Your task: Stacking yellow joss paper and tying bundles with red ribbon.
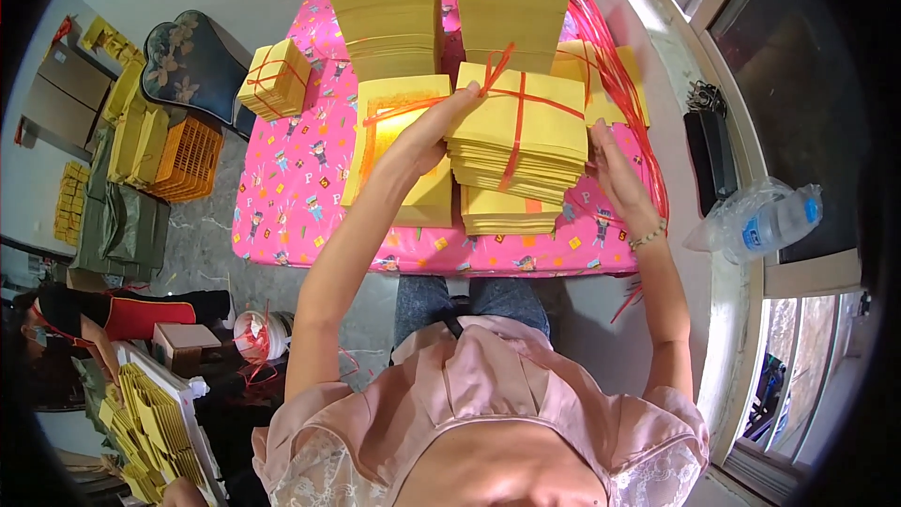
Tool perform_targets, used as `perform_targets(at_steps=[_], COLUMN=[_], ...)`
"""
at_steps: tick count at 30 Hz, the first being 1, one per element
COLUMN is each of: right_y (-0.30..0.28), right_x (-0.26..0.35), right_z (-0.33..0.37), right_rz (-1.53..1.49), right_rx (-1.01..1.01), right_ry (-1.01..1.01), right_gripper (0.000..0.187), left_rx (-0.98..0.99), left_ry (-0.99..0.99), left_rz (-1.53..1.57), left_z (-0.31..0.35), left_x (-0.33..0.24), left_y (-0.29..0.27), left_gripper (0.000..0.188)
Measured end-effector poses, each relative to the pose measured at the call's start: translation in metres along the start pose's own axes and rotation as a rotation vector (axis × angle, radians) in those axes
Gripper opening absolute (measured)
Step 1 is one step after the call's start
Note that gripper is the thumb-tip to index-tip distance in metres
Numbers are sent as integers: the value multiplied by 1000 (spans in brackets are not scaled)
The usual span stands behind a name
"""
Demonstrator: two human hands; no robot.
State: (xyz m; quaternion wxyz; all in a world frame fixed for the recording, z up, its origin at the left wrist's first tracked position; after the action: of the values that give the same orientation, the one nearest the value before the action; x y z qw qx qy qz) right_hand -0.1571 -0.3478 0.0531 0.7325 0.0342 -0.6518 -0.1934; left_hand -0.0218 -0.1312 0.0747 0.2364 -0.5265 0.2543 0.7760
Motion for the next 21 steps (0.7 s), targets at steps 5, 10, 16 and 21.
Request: perform_targets(at_steps=[5, 10, 16, 21], right_y=[28, 49, 133, 213], right_x=[4, 20, 53, 43], right_z=[14, 31, 42, 17], right_rz=[-184, -118, 210, 756], right_rx=[-14, -3, 185, 494], right_ry=[-14, -155, -440, -681], right_gripper=[63, 66, 75, 88], left_rx=[48, 2, -174, -137], left_ry=[24, 249, 336, 669], left_rz=[56, 76, 253, 664], left_z=[4, 36, 120, 167], left_x=[1, -4, 0, 41], left_y=[10, 12, -45, -131], left_gripper=[51, 80, 64, 49])
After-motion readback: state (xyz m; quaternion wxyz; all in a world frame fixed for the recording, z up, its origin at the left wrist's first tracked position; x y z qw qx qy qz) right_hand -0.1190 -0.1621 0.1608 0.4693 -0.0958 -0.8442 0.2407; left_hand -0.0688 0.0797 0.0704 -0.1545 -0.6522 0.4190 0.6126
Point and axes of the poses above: each hand's wrist, its own z-axis away from the middle knuckle, its own y-axis out of the palm, x = y × z, the point moved 3 cm from there along -z, towards the middle knuckle, and after that the axes turned 9 degrees about -z, right-handed, at the moved point
